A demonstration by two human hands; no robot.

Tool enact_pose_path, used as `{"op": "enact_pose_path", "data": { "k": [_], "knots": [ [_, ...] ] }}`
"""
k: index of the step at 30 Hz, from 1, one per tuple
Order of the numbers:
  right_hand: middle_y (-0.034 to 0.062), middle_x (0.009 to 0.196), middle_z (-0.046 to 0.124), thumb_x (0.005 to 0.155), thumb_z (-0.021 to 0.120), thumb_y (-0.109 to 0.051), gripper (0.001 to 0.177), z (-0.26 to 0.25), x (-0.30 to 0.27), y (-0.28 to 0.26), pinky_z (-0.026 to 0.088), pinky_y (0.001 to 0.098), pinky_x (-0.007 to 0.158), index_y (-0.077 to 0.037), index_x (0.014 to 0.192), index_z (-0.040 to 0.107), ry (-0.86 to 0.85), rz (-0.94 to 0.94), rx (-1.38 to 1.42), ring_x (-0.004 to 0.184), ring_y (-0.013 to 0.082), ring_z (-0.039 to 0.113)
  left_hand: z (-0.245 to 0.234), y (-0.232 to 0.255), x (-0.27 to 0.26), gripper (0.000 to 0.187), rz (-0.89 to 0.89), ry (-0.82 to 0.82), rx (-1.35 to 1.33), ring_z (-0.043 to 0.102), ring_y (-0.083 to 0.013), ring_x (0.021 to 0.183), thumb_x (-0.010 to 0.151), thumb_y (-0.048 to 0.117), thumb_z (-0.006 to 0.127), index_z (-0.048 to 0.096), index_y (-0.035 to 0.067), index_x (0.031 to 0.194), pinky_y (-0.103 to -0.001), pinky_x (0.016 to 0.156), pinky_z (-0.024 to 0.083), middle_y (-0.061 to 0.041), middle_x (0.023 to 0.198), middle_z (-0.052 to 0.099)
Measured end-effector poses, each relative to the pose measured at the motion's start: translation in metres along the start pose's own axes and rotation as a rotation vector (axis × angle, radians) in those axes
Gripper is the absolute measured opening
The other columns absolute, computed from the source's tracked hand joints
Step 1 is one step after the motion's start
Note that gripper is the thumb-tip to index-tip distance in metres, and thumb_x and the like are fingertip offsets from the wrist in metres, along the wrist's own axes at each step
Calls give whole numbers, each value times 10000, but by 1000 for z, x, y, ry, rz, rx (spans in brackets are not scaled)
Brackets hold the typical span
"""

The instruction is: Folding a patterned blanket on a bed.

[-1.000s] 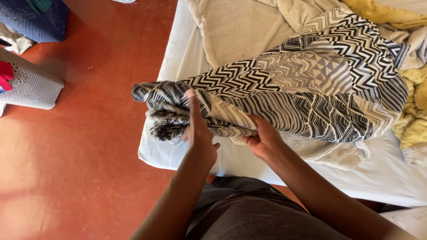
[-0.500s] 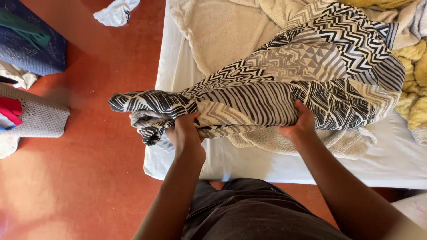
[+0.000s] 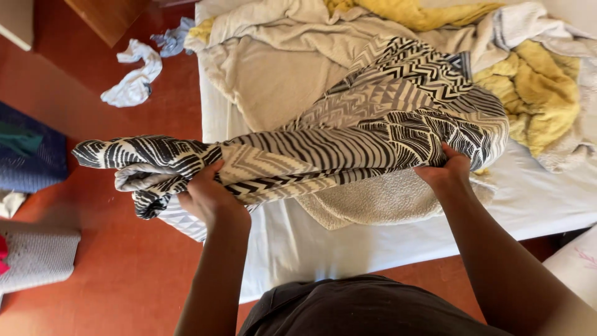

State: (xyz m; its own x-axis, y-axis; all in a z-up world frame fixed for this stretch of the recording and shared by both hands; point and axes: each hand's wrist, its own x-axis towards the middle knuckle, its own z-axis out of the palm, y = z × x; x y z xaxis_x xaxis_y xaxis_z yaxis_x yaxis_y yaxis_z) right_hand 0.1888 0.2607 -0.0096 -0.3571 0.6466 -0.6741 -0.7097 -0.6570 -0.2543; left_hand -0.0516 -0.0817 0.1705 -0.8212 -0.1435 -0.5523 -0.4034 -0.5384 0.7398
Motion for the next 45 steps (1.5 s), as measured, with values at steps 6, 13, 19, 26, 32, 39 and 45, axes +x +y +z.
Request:
{"op": "enact_pose_path", "data": {
  "k": [6, 13, 19, 26, 32, 39, 45],
  "knots": [
    [196, 1310, 641, 970, 519, -45, 354, 92, -123, 14, 603, 535, 1005, 9, 1319, 522, -282, -425, -255, 1195, 336, 698, 8, 23, 47, 623, 113, -73, -54, 708, -291, 990, 736, -67, 634, 455, 88, 1312, -421, 838, 660, -132, 1233, 634],
    [95, 1209, 679, 997, 636, -205, 309, 50, -142, 51, 601, 517, 997, -59, 1268, 606, -262, -527, -341, 1108, 279, 698, -14, 25, 106, 291, 125, -186, -82, 770, -289, 915, 865, -6, 684, 646, -10, 1154, -442, 815, 690, -123, 1104, 744],
    [142, 1240, 679, 960, 486, -148, 319, -124, -57, 32, 498, 572, 993, -60, 1248, 590, 306, -191, -226, 1138, 309, 656, -47, 6, 109, 349, -177, -64, 117, 758, -290, 992, 936, 129, 687, 586, 64, 1264, -505, 837, 667, -99, 1188, 724],
    [168, 1216, 694, 821, 504, 15, 393, -157, -77, 32, 562, 541, 989, -10, 1203, 594, 167, -36, -18, 1099, 338, 697, -60, 3, 135, 389, -179, -93, 147, 758, -276, 1048, 928, 97, 655, 528, 128, 1293, -477, 884, 613, -94, 1215, 705],
    [200, 1235, 644, 737, 458, 16, 372, -13, -53, -19, 498, 654, 1013, -20, 1092, 562, 54, -150, -195, 1111, 394, 647, 26, -42, 190, 325, -405, -553, -185, 685, -260, 1145, 985, 200, 567, 607, 140, 1302, -470, 1017, 550, -61, 1269, 688],
    [202, 1333, 605, 695, 522, 65, 409, 146, -92, -57, 389, 608, 1179, 65, 1084, 649, -584, -395, -209, 1255, 405, 615, 128, 30, 150, 415, -375, -1118, -628, 580, -331, 1348, 1039, 232, 503, 572, 18, 1388, -532, 1238, 410, -136, 1417, 620],
    [272, 1395, 499, 811, 535, -12, 101, 125, -57, -46, 231, 764, 1042, 1, 909, 555, -262, -536, -310, 1321, 443, 524, 94, 36, 175, 434, -326, -940, -534, 619, -310, 1294, 1014, 239, 515, 591, 23, 1383, -518, 1166, 453, -131, 1374, 667]
  ]
}}
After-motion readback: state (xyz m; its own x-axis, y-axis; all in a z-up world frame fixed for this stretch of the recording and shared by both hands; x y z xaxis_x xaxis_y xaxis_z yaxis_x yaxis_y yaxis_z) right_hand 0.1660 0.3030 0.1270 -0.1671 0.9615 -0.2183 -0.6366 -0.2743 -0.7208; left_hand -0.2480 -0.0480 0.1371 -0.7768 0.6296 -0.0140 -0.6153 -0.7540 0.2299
